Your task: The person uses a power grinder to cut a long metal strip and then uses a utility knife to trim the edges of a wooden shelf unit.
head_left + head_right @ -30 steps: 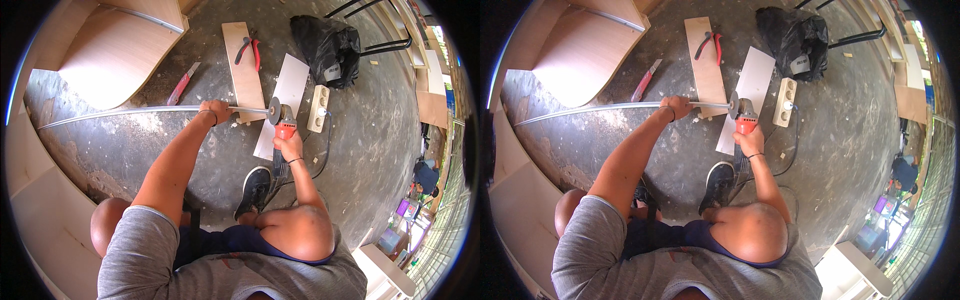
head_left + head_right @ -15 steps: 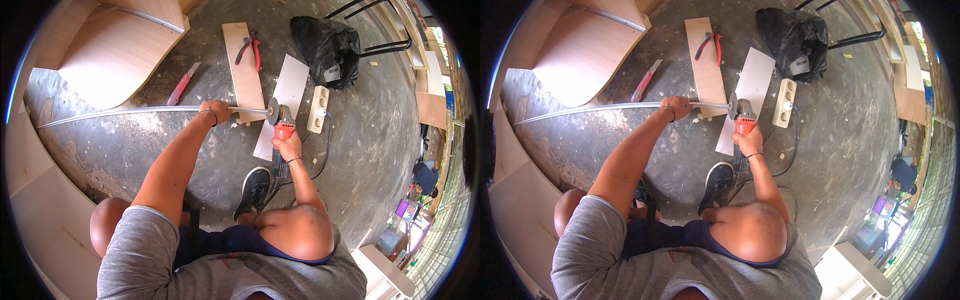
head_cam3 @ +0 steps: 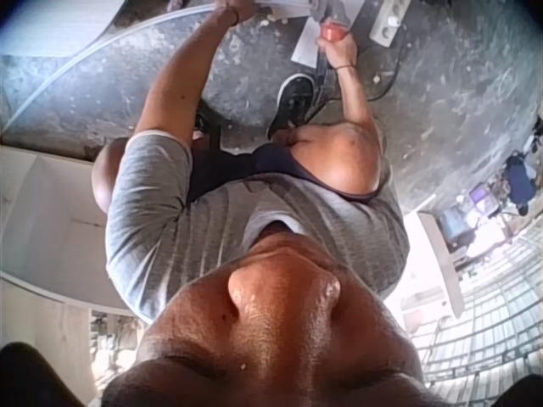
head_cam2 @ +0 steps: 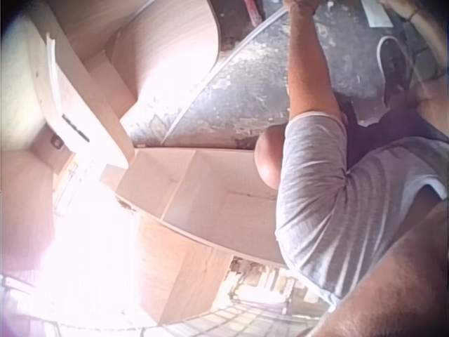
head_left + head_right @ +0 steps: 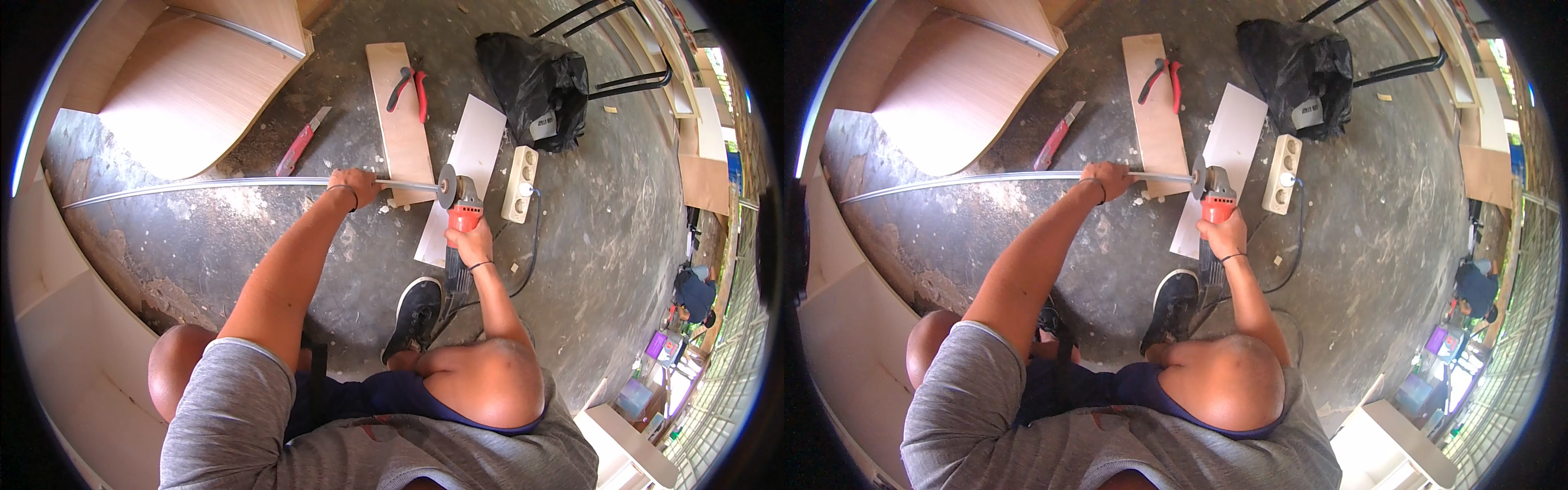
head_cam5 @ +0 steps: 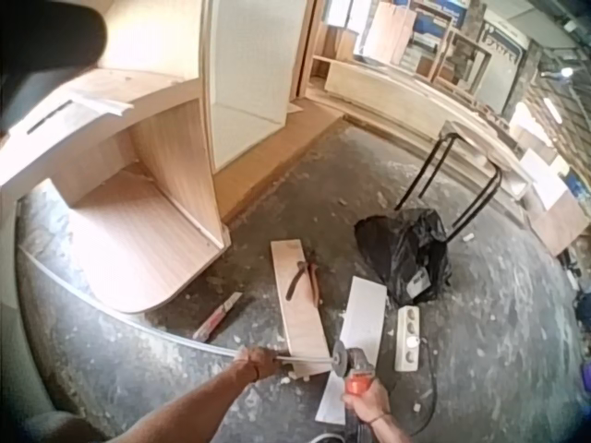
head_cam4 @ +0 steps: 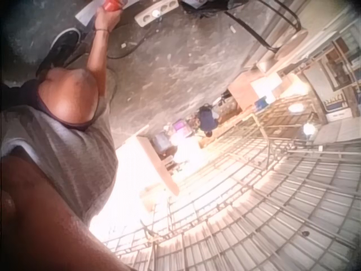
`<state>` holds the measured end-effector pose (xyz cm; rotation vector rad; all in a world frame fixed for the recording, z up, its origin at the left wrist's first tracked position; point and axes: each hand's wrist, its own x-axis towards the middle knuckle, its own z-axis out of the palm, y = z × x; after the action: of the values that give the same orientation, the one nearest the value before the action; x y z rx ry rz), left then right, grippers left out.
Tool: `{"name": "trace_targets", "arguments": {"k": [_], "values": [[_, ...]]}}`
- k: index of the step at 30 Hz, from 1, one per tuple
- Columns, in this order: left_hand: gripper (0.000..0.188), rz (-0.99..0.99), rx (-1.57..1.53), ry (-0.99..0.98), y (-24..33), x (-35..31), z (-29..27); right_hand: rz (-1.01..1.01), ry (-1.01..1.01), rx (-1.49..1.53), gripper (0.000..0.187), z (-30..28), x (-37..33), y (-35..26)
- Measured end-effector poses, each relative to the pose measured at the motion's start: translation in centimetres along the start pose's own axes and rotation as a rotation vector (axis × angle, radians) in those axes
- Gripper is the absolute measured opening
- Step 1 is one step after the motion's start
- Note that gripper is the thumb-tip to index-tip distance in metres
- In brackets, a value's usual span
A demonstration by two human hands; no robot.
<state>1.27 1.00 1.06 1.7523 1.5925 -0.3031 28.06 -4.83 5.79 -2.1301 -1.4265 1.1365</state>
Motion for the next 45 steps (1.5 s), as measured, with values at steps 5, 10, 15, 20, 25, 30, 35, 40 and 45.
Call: {"name": "trace_targets", "arguments": {"k": [5, 10, 15, 20, 25, 30, 35, 40, 45], "values": [[0.047, 0.007, 0.039, -0.043, 0.6, 0.0, -0.4, -0.064, 0.016, 0.107, 0.045, -0.6, 1.1, 2.6], [0.045, 0.049, -0.108, 0.159, -1.5, 0.7, 1.2, 0.012, -0.073, 0.439, 0.040, -2.7, 0.7, 1.2], [0.039, 0.164, -0.054, 0.291, -1.6, 0.5, 2.1, 0.209, -0.105, 0.610, 0.034, -5.0, 0.7, 2.6], [0.037, 0.148, -0.018, 0.234, -1.3, -0.1, 1.2, 0.142, -0.115, 0.611, 0.034, -6.1, 0.7, 3.4], [0.037, 0.219, -0.029, 0.367, -1.7, -0.8, 1.8, 0.011, -0.215, 0.503, 0.040, -8.7, 1.5, 3.6], [0.038, 0.191, 0.035, 0.402, -3.0, -1.1, 2.6, -0.066, -0.299, 0.229, 0.051, -10.1, 2.7, 3.0], [0.037, 0.149, 0.027, 0.344, -3.6, -1.5, 2.2, -0.166, -0.413, -0.044, 0.053, -11.2, 4.8, 2.4], [0.030, 0.167, 0.188, 0.472, -6.2, -3.1, 2.9, -0.271, -0.451, -0.274, 0.057, -11.3, 6.8, 1.3], [0.027, 0.110, 0.007, 0.561, -7.0, -3.6, 4.5, -0.296, -0.607, -0.358, 0.058, -10.6, 9.3, -0.1]]}}
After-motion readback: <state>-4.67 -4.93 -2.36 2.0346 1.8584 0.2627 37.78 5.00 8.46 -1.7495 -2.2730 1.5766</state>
